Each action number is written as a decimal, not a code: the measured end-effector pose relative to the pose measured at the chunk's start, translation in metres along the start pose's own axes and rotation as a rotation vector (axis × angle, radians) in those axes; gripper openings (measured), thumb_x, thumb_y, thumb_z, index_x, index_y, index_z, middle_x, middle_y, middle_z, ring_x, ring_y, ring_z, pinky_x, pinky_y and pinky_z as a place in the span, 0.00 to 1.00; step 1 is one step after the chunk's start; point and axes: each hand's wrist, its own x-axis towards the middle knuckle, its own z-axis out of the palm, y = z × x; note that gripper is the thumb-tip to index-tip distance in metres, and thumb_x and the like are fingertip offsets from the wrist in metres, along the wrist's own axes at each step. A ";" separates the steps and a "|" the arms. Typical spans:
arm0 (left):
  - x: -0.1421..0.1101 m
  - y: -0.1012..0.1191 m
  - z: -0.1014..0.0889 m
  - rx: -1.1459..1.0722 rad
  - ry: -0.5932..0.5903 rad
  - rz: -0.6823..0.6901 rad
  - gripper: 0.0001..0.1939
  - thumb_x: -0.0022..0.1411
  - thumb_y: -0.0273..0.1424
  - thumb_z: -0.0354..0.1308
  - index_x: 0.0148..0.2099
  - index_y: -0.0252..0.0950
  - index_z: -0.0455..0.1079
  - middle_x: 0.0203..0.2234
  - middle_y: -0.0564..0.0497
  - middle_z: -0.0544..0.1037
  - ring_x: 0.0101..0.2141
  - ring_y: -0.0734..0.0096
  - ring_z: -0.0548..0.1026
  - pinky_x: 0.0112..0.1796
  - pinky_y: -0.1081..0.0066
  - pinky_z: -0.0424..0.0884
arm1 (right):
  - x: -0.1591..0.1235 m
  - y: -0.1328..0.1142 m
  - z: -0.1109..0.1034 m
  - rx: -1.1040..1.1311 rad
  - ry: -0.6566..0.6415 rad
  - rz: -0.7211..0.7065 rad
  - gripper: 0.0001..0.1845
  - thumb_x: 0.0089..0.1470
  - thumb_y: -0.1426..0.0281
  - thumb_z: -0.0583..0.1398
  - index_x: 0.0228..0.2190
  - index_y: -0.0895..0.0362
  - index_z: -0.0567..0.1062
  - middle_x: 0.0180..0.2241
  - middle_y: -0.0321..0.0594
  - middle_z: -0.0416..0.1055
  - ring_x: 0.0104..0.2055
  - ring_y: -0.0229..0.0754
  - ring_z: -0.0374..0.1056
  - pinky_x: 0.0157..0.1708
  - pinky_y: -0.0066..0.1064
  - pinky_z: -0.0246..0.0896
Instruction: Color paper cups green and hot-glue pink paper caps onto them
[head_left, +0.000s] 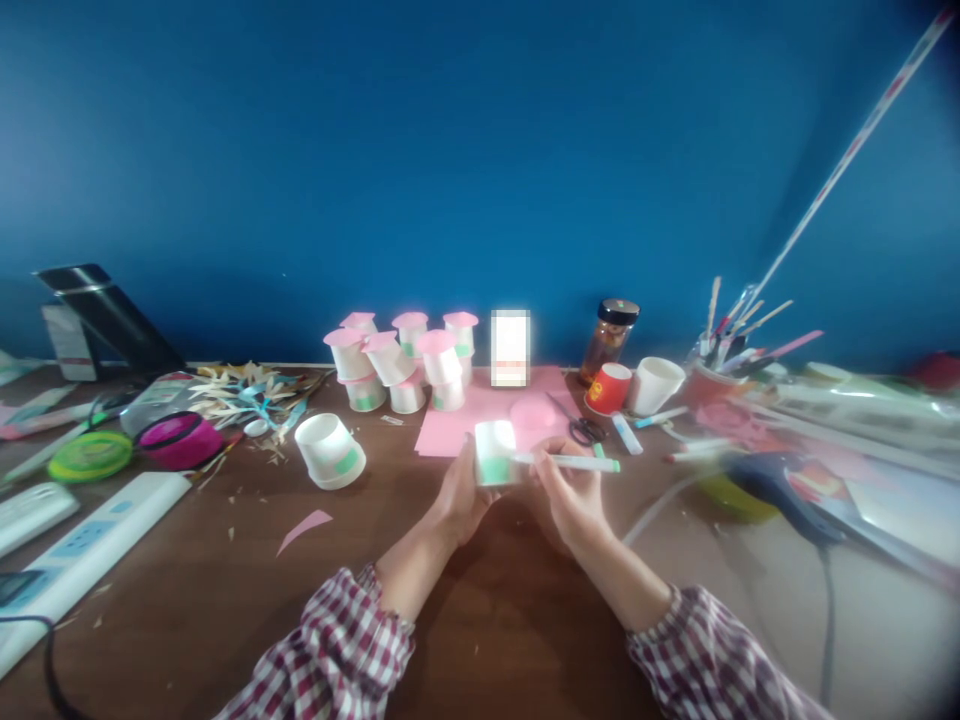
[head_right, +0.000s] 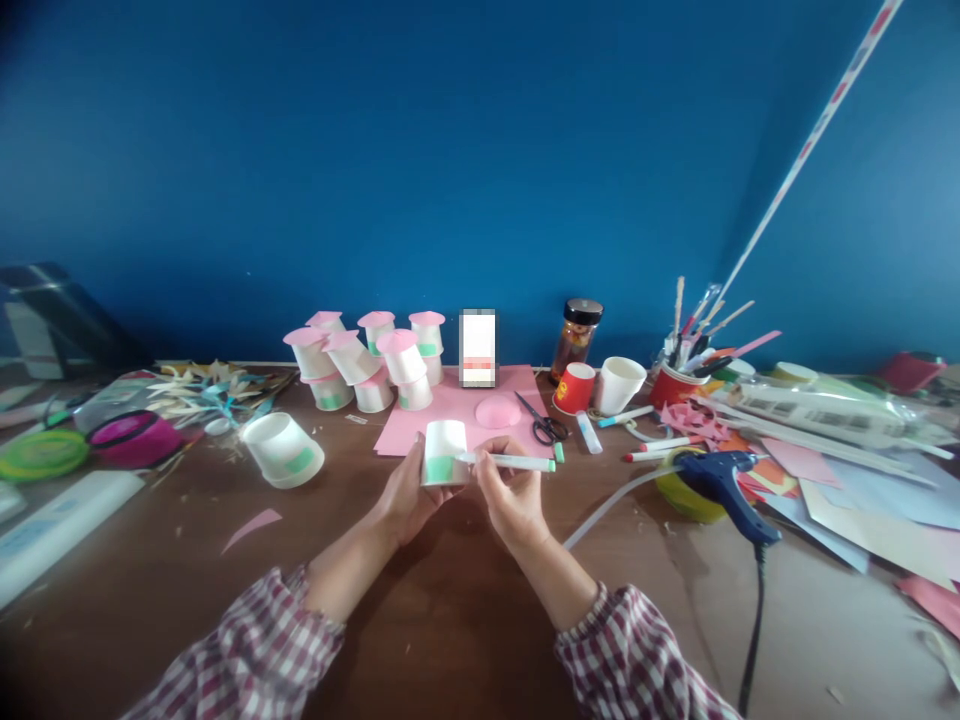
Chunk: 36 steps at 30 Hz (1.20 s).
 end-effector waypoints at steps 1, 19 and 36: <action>0.000 0.000 0.000 0.001 -0.001 0.001 0.28 0.59 0.51 0.47 0.39 0.30 0.71 0.30 0.44 0.77 0.30 0.65 0.74 0.34 0.67 0.68 | 0.000 0.000 0.000 0.000 -0.004 -0.003 0.12 0.52 0.63 0.59 0.23 0.57 0.68 0.17 0.31 0.63 0.20 0.33 0.59 0.22 0.25 0.58; 0.001 0.000 -0.001 -0.026 0.020 -0.007 0.24 0.60 0.48 0.49 0.38 0.30 0.70 0.27 0.46 0.76 0.29 0.67 0.73 0.32 0.68 0.67 | -0.001 0.003 -0.001 -0.002 -0.028 0.015 0.11 0.52 0.64 0.59 0.23 0.57 0.67 0.17 0.31 0.63 0.20 0.32 0.57 0.21 0.25 0.54; 0.004 -0.001 -0.006 -0.015 0.079 -0.009 0.28 0.57 0.53 0.48 0.38 0.31 0.70 0.28 0.46 0.75 0.29 0.67 0.73 0.34 0.67 0.66 | -0.002 0.004 -0.003 0.025 -0.155 0.069 0.12 0.54 0.66 0.58 0.22 0.57 0.64 0.17 0.28 0.57 0.20 0.31 0.51 0.20 0.24 0.47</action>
